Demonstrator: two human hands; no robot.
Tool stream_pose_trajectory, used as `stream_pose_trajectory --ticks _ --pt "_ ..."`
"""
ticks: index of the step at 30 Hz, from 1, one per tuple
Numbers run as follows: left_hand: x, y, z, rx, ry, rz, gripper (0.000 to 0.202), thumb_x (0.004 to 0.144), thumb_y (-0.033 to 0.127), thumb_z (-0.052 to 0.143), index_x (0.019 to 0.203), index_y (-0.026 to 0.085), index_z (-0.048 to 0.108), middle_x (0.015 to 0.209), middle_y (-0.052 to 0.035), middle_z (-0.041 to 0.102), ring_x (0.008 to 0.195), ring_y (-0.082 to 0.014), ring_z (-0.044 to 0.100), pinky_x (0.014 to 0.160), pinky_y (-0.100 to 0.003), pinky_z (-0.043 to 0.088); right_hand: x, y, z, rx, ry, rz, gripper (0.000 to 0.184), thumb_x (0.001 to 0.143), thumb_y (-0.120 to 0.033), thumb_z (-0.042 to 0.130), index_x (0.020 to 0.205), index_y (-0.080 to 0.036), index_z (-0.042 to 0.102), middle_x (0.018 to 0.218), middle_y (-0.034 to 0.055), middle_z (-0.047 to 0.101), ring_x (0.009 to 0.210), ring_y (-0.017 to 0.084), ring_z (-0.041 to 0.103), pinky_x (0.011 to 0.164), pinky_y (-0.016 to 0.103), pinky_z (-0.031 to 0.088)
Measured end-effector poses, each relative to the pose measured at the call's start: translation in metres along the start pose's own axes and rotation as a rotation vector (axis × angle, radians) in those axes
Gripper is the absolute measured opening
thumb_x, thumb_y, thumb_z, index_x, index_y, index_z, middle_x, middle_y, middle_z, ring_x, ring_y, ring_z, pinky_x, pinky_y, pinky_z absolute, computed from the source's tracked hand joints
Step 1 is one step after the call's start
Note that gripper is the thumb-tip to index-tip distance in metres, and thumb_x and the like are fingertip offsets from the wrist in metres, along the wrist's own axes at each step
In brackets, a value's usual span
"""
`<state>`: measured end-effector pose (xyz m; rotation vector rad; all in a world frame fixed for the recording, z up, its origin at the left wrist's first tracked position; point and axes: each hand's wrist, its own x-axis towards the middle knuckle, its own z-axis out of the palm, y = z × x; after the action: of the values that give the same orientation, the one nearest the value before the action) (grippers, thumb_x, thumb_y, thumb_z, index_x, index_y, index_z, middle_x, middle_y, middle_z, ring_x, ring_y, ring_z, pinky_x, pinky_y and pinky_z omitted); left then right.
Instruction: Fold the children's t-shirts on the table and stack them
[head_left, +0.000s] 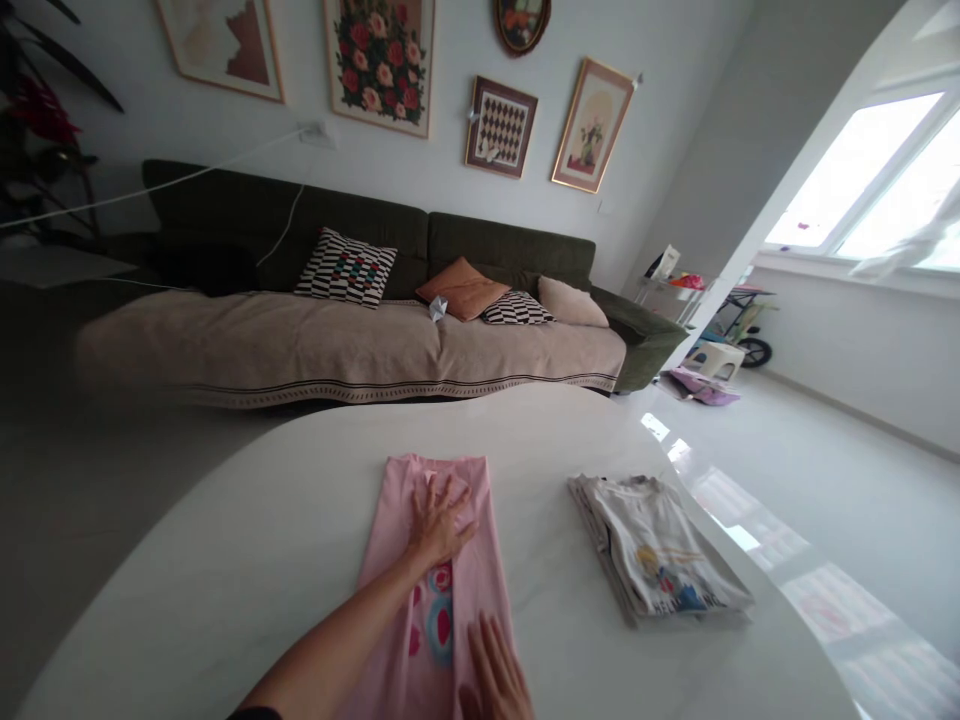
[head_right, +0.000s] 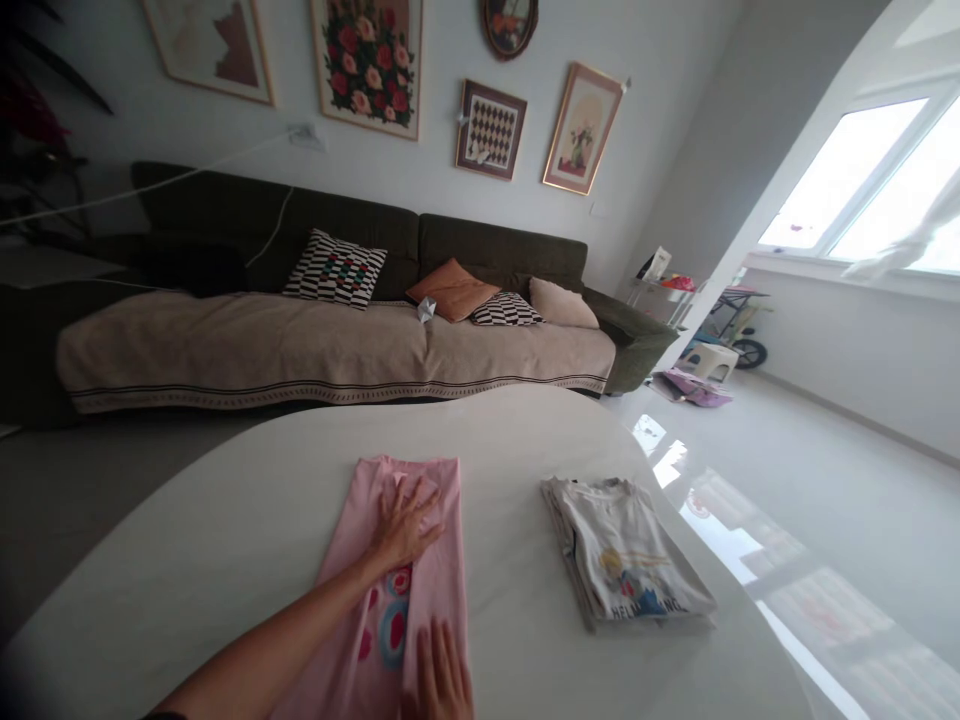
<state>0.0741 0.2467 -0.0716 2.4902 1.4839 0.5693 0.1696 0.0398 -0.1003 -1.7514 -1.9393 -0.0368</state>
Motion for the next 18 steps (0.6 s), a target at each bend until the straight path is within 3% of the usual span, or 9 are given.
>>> stream_pose_trajectory --ticks 2,5,7,9,13,18 --pt "-0.001 0.001 0.001 0.010 -0.007 0.001 0.058 0.074 0.053 0.050 0.129 0.038 0.038 0.143 -0.0004 0.028 0.132 -0.0373 0.010 0.102 -0.063 0.006 0.045 0.004 -0.002 0.027 0.006 -0.023 0.047 0.086 -0.031 0.039 0.131 -0.019 0.037 0.132 0.0076 0.044 0.123 0.022 0.038 0.096 0.036 0.043" --pt "-0.003 0.000 0.004 0.042 -0.043 -0.018 0.059 0.077 0.037 0.049 0.133 0.036 0.031 0.144 0.0005 0.024 0.132 -0.0367 0.008 0.102 -0.062 0.006 0.116 0.008 0.006 0.049 -0.079 0.031 0.052 0.088 -0.030 0.031 0.136 -0.011 0.023 0.141 0.0101 0.026 0.131 0.020 0.021 0.105 0.038 0.031" --pt "-0.004 -0.001 0.006 0.056 -0.048 -0.015 0.062 0.077 0.029 0.046 0.136 0.033 0.025 0.145 0.0016 0.020 0.133 -0.0355 0.005 0.103 -0.062 0.006 0.157 0.015 0.017 0.035 -0.189 0.093 0.053 0.089 -0.035 0.028 0.136 -0.009 0.023 0.142 0.0108 0.024 0.133 0.019 0.017 0.106 0.038 0.026" --pt "-0.004 -0.001 0.009 0.058 -0.022 -0.009 0.064 0.078 0.032 0.044 0.138 0.030 0.021 0.146 0.0006 0.018 0.133 -0.0352 0.004 0.103 -0.062 0.005 0.188 0.025 0.028 0.007 -0.261 0.177 0.055 0.089 -0.039 0.026 0.135 -0.009 0.025 0.142 0.0120 0.026 0.133 0.020 0.017 0.106 0.039 0.023" --pt "-0.004 -0.002 0.014 0.057 0.034 -0.025 0.075 0.076 0.053 0.043 0.140 0.025 0.013 0.146 -0.0046 0.018 0.133 -0.0359 0.004 0.103 -0.063 0.005 0.226 0.047 0.045 -0.035 -0.238 0.319 0.059 0.090 -0.042 0.021 0.137 -0.006 0.019 0.142 0.0161 0.023 0.134 0.023 0.014 0.105 0.046 0.018" --pt "-0.003 -0.002 0.017 0.041 0.059 -0.060 0.082 0.073 0.061 0.043 0.139 0.030 0.006 0.147 -0.0007 0.014 0.133 -0.0358 0.001 0.104 -0.061 0.002 0.240 0.055 0.051 -0.054 -0.244 0.390 0.060 0.090 -0.042 0.016 0.138 -0.007 0.013 0.145 0.0132 0.015 0.135 0.023 0.007 0.106 0.047 0.010"
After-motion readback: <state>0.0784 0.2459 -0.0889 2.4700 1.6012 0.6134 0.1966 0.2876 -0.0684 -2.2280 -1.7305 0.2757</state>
